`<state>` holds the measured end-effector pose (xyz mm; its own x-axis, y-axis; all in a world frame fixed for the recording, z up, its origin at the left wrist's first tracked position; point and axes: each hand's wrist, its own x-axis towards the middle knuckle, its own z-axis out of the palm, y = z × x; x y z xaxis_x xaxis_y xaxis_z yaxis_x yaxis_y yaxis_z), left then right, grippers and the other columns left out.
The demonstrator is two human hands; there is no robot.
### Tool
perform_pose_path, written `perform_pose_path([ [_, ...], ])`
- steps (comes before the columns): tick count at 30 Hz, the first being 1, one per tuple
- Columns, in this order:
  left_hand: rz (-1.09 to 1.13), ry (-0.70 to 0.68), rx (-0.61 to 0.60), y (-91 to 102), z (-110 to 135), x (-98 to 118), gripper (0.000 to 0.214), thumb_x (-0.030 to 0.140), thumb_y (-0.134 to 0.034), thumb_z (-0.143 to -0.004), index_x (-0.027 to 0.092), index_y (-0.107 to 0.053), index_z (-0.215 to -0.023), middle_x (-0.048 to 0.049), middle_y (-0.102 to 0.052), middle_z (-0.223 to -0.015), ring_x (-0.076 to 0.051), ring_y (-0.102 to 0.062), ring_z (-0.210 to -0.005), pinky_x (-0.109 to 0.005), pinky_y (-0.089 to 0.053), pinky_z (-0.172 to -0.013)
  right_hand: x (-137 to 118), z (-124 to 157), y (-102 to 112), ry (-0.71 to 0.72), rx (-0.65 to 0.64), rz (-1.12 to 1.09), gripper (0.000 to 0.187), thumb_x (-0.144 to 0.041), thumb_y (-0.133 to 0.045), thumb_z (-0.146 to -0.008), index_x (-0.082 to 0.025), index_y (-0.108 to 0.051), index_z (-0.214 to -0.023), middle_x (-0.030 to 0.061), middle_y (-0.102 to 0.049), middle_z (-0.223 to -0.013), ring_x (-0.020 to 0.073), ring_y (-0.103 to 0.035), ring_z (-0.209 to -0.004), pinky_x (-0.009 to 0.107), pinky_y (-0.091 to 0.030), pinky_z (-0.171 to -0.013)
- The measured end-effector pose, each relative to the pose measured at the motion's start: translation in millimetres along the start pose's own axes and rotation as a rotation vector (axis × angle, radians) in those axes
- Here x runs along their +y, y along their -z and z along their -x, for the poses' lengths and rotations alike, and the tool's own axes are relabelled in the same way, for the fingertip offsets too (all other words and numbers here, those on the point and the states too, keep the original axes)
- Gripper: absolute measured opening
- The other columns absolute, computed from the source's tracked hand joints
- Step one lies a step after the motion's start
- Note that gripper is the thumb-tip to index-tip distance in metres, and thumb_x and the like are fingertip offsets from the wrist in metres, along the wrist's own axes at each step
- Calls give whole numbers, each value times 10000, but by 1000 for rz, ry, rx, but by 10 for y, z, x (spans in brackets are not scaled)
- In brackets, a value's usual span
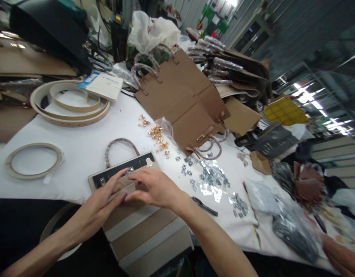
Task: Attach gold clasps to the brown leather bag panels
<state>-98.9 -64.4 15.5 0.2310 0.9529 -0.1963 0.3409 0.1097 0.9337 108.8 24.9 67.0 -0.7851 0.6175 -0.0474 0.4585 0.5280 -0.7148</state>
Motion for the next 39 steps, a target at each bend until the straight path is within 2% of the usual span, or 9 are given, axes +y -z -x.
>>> perform_pose_path([
  [3, 7, -15, -14, 1, 54, 33, 525, 404, -397, -1054, 242, -362, -1552, -84, -760, -1153, -273, -699, -1131, -435, -506, -1009, -99, -7, -108, -8, -105, 97, 126, -238, -762, -926, -172, -729, -1029, 52, -761, -963, 173, -698, -889, 300, -555, -831],
  [5, 11, -8, -38, 15, 84, 61, 458, 400, -394, -1056, 245, -404, -1487, -93, -758, -1170, -277, -699, -1146, -440, -512, -1001, -116, -8, -145, -17, -115, 133, 43, -208, -731, -945, -176, -734, -974, 46, -772, -946, 175, -709, -900, 299, -555, -840],
  [10, -16, -40, -76, 89, 144, 149, 341, 359, -405, -1052, 244, -475, -1365, -113, -741, -1244, -269, -690, -1179, -413, -525, -961, -187, 4, -166, 16, -115, 159, 77, -251, -734, -953, -185, -749, -991, 53, -776, -991, 179, -725, -925, 305, -572, -856],
  [16, -88, -40, -28, 131, 174, 163, 255, 341, -479, -1012, 247, -570, -1231, -62, -782, -1096, -262, -729, -1081, -370, -529, -901, -230, 68, -190, 11, -94, 195, 115, -232, -668, -996, -204, -777, -1020, 45, -771, -967, 164, -731, -884, 284, -581, -805],
  [21, -68, -95, -12, 126, 166, 176, 202, 329, -501, -995, 260, -673, -1077, -27, -792, -1083, -220, -741, -1018, -315, -531, -888, -234, 132, -222, 17, -58, 209, 134, -236, -669, -994, -213, -770, -1078, 52, -790, -1001, 180, -740, -922, 304, -588, -847],
  [25, -102, -82, -9, 132, 200, 178, 253, 409, -497, -1025, 258, -699, -1042, -14, -794, -1021, -208, -739, -954, -298, -531, -838, -283, 167, -255, -85, 29, 112, 224, -283, -708, -975, -194, -714, -1181, 55, -801, -1015, 177, -753, -899, 287, -587, -823],
  [30, -188, -130, -10, 155, 276, 137, 306, 368, -464, -1044, 254, -744, -996, -4, -787, -920, -188, -726, -835, -277, -512, -741, -345, 178, -285, -49, 6, 78, 70, -202, -697, -972, -178, -733, -1028, 37, -787, -940, 152, -733, -827, 248, -551, -770],
  [35, -135, -173, -13, 219, 378, 51, 279, 376, -513, -1032, 292, -774, -1086, 20, -808, -1041, -176, -742, -920, -258, -516, -827, -371, 124, -323, -48, -9, 57, 38, -208, -743, -940, -185, -741, -970, 19, -782, -879, 141, -720, -772, 228, -526, -717],
  [39, -12, -145, 16, 244, 485, -30, 273, 421, -594, -986, 258, -810, -947, 2, -799, -899, -165, -717, -799, -243, -508, -752, -439, 117, -434, 77, 56, 54, 56, -233, -711, -967, -179, -718, -950, 18, -768, -845, 131, -709, -745, 224, -534, -693],
])
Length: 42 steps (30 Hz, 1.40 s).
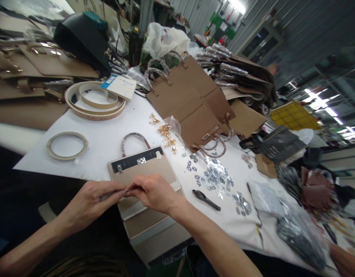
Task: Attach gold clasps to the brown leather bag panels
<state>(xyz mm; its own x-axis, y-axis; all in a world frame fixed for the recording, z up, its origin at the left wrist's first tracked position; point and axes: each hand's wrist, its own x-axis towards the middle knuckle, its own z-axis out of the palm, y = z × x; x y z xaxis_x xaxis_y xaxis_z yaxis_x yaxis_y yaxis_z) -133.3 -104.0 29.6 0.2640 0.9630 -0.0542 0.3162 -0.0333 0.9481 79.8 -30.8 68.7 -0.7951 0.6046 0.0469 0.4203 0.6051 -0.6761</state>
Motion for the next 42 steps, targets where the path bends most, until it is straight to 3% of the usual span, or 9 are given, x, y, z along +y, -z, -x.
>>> perform_pose_path([
  [4, 385, 277, 251, 11, 95, -142, 380, 539, -672, -912, 180, -791, -945, -22, -724, -723, -154, -637, -633, -234, -471, -585, -176, 126, -133, 424, 104, 156, 160, -151, -557, -1033, -160, -711, -991, 65, -787, -943, 162, -722, -862, 277, -554, -750],
  [6, 481, 395, 375, 49, 128, -239, 442, 580, -678, -893, 161, -770, -995, -25, -714, -719, -151, -614, -607, -234, -452, -554, -189, 163, -162, 481, 50, 154, 160, -126, -550, -1032, -161, -706, -1020, 53, -790, -961, 156, -721, -877, 273, -553, -759],
  [12, 156, 221, 176, 85, 192, -368, 312, 494, -595, -981, 235, -751, -1059, 0, -762, -870, -181, -688, -835, -264, -498, -809, 164, -312, -69, -11, 44, -24, 52, -219, -710, -966, -193, -704, -1011, 26, -752, -926, 147, -702, -829, 270, -565, -786],
  [17, 15, 168, 165, -19, 192, -380, 255, 414, -547, -1016, 265, -739, -1093, 10, -784, -1029, -179, -712, -922, -248, -487, -834, 285, -763, -41, -15, -98, -92, 61, -169, -790, -887, -179, -730, -884, 84, -607, -1228, 192, -620, -1181, 364, -507, -1054],
  [21, -3, 178, 169, -10, 183, -429, 253, 407, -526, -1028, 260, -728, -1063, 20, -781, -994, -171, -716, -906, -243, -478, -821, 326, -886, -95, -54, -194, -73, 65, -139, -789, -875, -159, -730, -858, 95, -566, -1239, 196, -605, -1164, 380, -500, -1058],
  [28, 52, 217, 145, 18, 171, -500, 255, 420, -519, -1030, 268, -723, -1054, 31, -778, -992, -164, -711, -898, -246, -479, -811, 352, -973, -160, -104, -201, -64, 96, -132, -793, -868, -168, -711, -834, 87, -580, -1220, 204, -597, -1187, 378, -470, -1060],
  [34, 73, 207, 152, 26, 147, -537, 271, 433, -540, -1016, 276, -760, -1040, 25, -798, -998, -177, -728, -888, -245, -511, -796, 341, -1128, -167, -211, -182, 33, 397, -201, -893, -741, -184, -609, -1019, 32, -591, -1065, 185, -584, -967, 320, -475, -858],
  [39, 102, 204, 151, 58, 171, -543, 316, 467, -561, -999, 276, -796, -1090, -14, -813, -1079, -222, -748, -972, -279, -554, -878, 391, -1418, -147, -304, -325, 130, 489, -274, -967, -588, -190, -571, -863, -39, -544, -842, 133, -492, -732, 258, -361, -640],
  [42, 118, 233, 165, 95, 197, -482, 383, 488, -575, -985, 263, -756, -1238, -45, -792, -1179, -246, -727, -1084, -321, -540, -981, 413, -1368, -118, -305, -285, 144, 488, -313, -976, -592, -186, -586, -857, -36, -562, -828, 137, -502, -724, 266, -377, -640],
])
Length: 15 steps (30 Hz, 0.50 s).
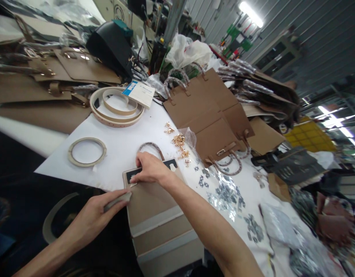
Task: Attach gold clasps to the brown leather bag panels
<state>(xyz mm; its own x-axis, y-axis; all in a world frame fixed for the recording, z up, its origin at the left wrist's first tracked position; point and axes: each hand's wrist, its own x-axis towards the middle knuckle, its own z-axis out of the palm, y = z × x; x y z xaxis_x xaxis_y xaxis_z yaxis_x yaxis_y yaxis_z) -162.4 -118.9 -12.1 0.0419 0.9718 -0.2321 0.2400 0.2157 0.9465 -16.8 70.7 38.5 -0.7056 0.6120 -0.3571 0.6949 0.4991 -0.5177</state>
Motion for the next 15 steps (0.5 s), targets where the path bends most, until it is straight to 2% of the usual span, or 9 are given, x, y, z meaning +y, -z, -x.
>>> perform_pose_path([
  [1, 7, 13, 8, 13, 13, 36, 443, 492, -575, -982, 260, -699, -1339, -48, -790, -1174, -243, -725, -1075, -331, -538, -986, 8, 76, -7, 31, 46, -12, 474, -317, -971, -619, -182, -607, -891, -17, -591, -881, 148, -535, -769, 274, -413, -678],
  [3, 29, 24, 8, 42, 39, 129, 621, 484, -562, -986, 251, -474, -1555, -35, -796, -1093, -221, -727, -980, -329, -548, -943, -5, 303, -30, 121, 173, -66, 435, -323, -937, -709, -181, -644, -996, 25, -632, -1014, 171, -592, -887, 301, -479, -785],
  [5, 38, 15, -15, 72, 61, 235, 751, 448, -531, -998, 234, -236, -1655, -8, -789, -980, -197, -713, -861, -306, -552, -863, -66, 577, -60, 216, 276, -160, 393, -337, -874, -812, -195, -657, -1107, 46, -656, -1081, 177, -624, -957, 317, -521, -851],
  [6, 35, 4, -34, 86, 70, 286, 772, 420, -514, -1002, 230, -171, -1667, 0, -781, -950, -190, -704, -828, -292, -547, -830, -112, 710, -77, 258, 299, -208, 391, -350, -849, -844, -202, -657, -1151, 53, -671, -1098, 177, -639, -977, 317, -539, -862],
  [8, 13, -24, -82, 103, 82, 373, 748, 357, -476, -1003, 237, -158, -1668, -2, -771, -953, -182, -696, -807, -272, -537, -791, -217, 929, -123, 344, 290, -245, 429, -368, -829, -866, -204, -653, -1222, 76, -695, -1160, 186, -664, -1047, 322, -565, -903],
  [10, -17, -56, -117, 101, 84, 430, 724, 299, -447, -988, 250, -190, -1663, -20, -768, -1020, -183, -699, -822, -266, -535, -784, -308, 1065, -185, 393, 254, -165, 416, -345, -811, -888, -198, -656, -1246, 98, -698, -1225, 205, -669, -1118, 332, -568, -952],
  [13, -62, -90, -116, 65, 80, 475, 705, 241, -430, -958, 246, -264, -1644, -44, -752, -1096, -199, -710, -887, -277, -537, -817, -370, 1156, -287, 377, 231, 32, 269, -296, -730, -959, -201, -678, -1206, 84, -727, -1138, 198, -694, -1043, 310, -573, -901],
  [15, -89, -94, -113, 36, 81, 500, 681, 240, -423, -961, 232, -296, -1630, -27, -743, -969, -209, -706, -871, -280, -535, -816, -377, 1201, -337, 354, 254, 149, 209, -275, -682, -994, -205, -684, -1191, 70, -743, -1056, 188, -699, -961, 295, -566, -833],
])
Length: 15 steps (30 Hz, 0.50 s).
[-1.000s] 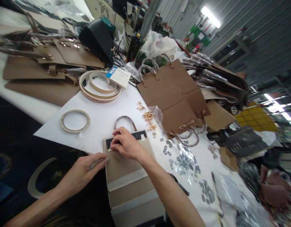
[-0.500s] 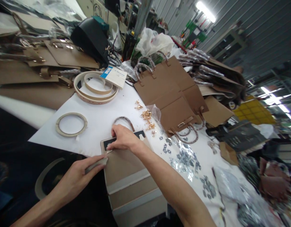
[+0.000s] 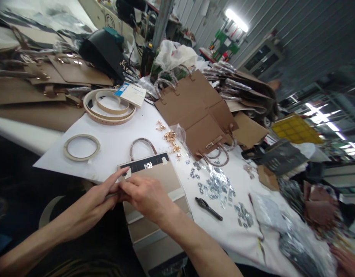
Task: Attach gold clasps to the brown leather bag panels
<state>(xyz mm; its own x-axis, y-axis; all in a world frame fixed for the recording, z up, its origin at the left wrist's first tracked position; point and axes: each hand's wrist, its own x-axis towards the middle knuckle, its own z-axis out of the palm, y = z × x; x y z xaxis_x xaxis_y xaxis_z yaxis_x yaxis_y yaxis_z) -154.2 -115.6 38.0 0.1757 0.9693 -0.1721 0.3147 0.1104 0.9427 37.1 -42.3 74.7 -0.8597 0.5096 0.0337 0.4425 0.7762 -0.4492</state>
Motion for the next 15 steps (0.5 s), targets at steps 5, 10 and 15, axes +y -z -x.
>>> perform_pose_path([
  [5, -9, 2, -19, -40, 16, 99, 576, 330, -407, -1018, 254, -364, -1587, 19, -691, -796, -206, -676, -781, -282, -518, -796, -83, 139, 15, 44, 65, 210, 164, -177, -580, -1032, -177, -687, -1157, 87, -760, -996, 203, -695, -911, 313, -543, -775],
  [10, 5, 7, 5, -97, 40, 176, 567, 371, -446, -1015, 246, -381, -1564, 13, -749, -830, -207, -684, -752, -292, -519, -783, -121, 206, 62, 40, 89, 240, 161, -153, -580, -1022, -168, -701, -1126, 97, -758, -989, 219, -700, -915, 332, -547, -769],
  [15, 30, 64, 83, -182, 38, 190, 536, 443, -513, -982, 208, -510, -1464, -59, -805, -981, -236, -735, -825, -330, -553, -814, -48, 245, 94, 37, 92, 173, 168, -164, -576, -1031, -195, -697, -1143, 85, -751, -1039, 201, -697, -962, 327, -565, -832],
])
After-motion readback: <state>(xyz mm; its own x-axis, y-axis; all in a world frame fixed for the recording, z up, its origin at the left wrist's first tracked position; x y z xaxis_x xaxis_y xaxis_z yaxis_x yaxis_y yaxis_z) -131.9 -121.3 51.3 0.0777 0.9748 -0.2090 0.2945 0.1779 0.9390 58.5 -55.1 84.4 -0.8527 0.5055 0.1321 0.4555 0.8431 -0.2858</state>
